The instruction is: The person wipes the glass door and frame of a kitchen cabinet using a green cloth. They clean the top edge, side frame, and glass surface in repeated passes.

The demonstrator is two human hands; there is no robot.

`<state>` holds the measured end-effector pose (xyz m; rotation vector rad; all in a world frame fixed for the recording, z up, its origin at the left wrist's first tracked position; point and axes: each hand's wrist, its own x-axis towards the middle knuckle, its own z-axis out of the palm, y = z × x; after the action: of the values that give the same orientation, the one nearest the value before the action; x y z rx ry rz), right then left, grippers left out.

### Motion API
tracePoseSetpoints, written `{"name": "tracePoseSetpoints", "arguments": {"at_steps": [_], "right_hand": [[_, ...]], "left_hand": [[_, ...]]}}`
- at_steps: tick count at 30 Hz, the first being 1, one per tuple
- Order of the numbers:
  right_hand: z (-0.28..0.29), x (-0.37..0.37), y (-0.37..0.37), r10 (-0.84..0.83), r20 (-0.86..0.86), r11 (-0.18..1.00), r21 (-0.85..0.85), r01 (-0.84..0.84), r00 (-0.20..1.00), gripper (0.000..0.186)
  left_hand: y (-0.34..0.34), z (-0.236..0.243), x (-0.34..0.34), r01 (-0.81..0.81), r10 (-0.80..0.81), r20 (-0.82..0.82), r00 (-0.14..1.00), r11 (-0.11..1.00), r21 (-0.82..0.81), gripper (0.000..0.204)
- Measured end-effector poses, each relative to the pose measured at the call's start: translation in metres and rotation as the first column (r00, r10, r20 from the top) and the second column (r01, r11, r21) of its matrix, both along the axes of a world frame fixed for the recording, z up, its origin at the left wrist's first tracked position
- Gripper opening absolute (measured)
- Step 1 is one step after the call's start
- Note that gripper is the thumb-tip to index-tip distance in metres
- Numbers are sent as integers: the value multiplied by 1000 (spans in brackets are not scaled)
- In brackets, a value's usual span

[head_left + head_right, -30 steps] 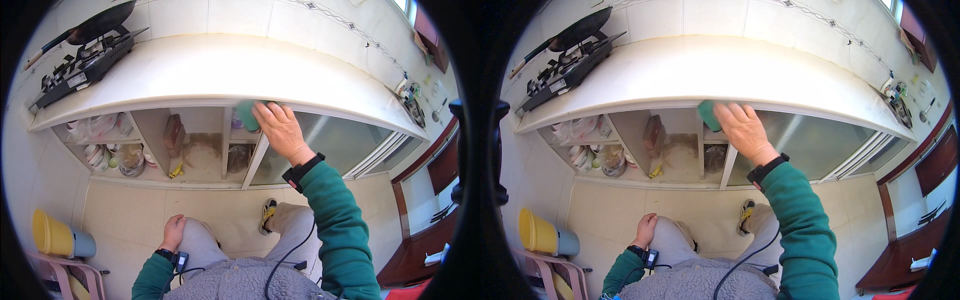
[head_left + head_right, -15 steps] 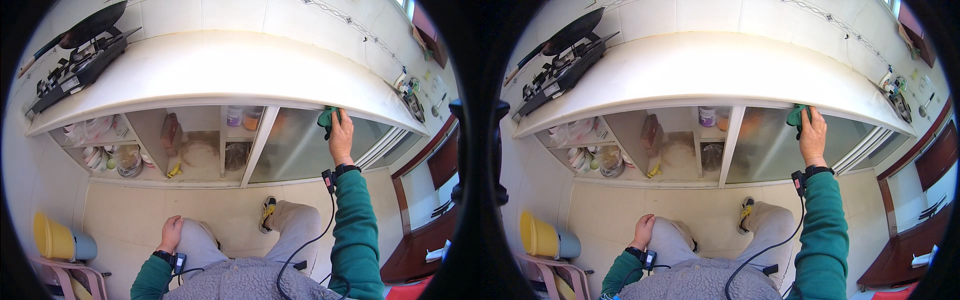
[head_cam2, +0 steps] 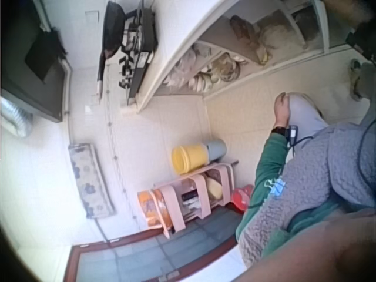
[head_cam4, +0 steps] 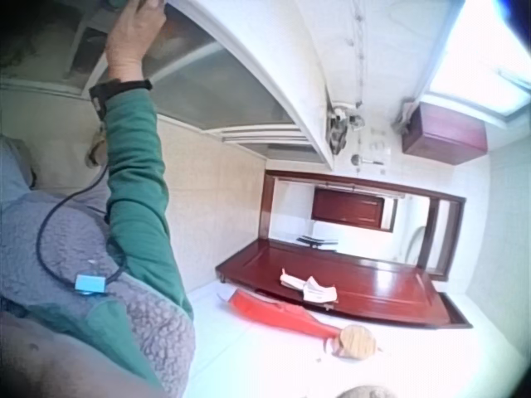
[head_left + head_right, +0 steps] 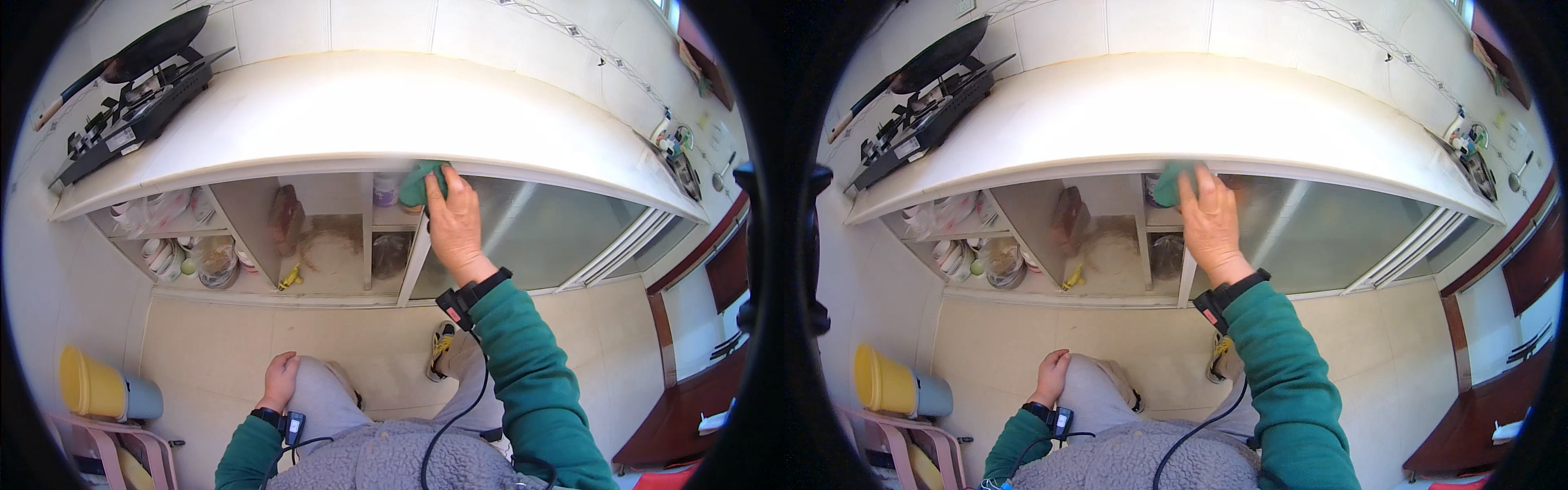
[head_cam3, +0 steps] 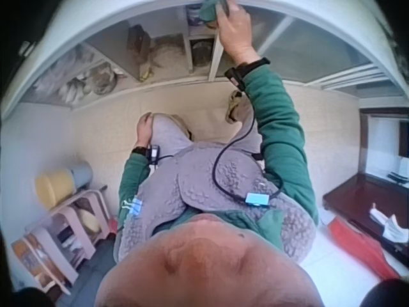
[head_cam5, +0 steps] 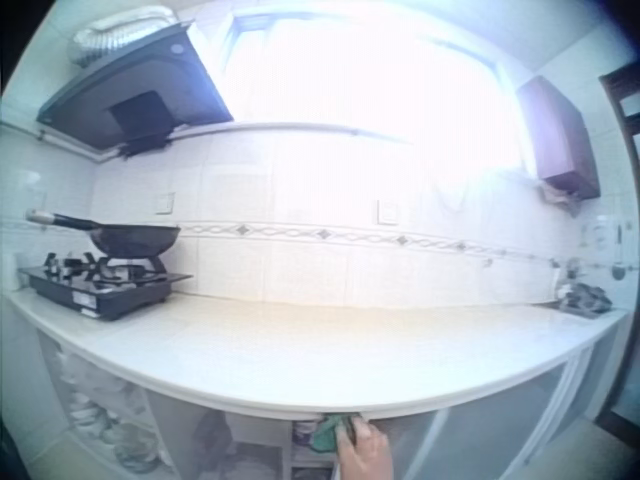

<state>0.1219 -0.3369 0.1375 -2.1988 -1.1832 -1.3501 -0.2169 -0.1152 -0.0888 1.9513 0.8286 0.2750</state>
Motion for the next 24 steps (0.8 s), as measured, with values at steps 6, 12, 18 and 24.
{"name": "tracePoseSetpoints", "arguments": {"at_steps": [6,12,18,24], "right_hand": [[-2,49,-85,-204,-123,975,68,213,971,41],[9,107,-192,-529,-244,749,317,582,813,40],[15,104,-164,-499,-328,703,388,596,802,37],[-2,31,-44,-126,-427,886,357,295,895,39]], "left_hand": [[-2,3,-4,-26,26,-12,1000,1000,-3,41],[-2,6,7,10,-10,-34,999,1000,-5,40],[-4,5,7,8,-8,-29,1000,1000,4,40],[-1,2,5,14,-14,-8,1000,1000,3,40]]}}
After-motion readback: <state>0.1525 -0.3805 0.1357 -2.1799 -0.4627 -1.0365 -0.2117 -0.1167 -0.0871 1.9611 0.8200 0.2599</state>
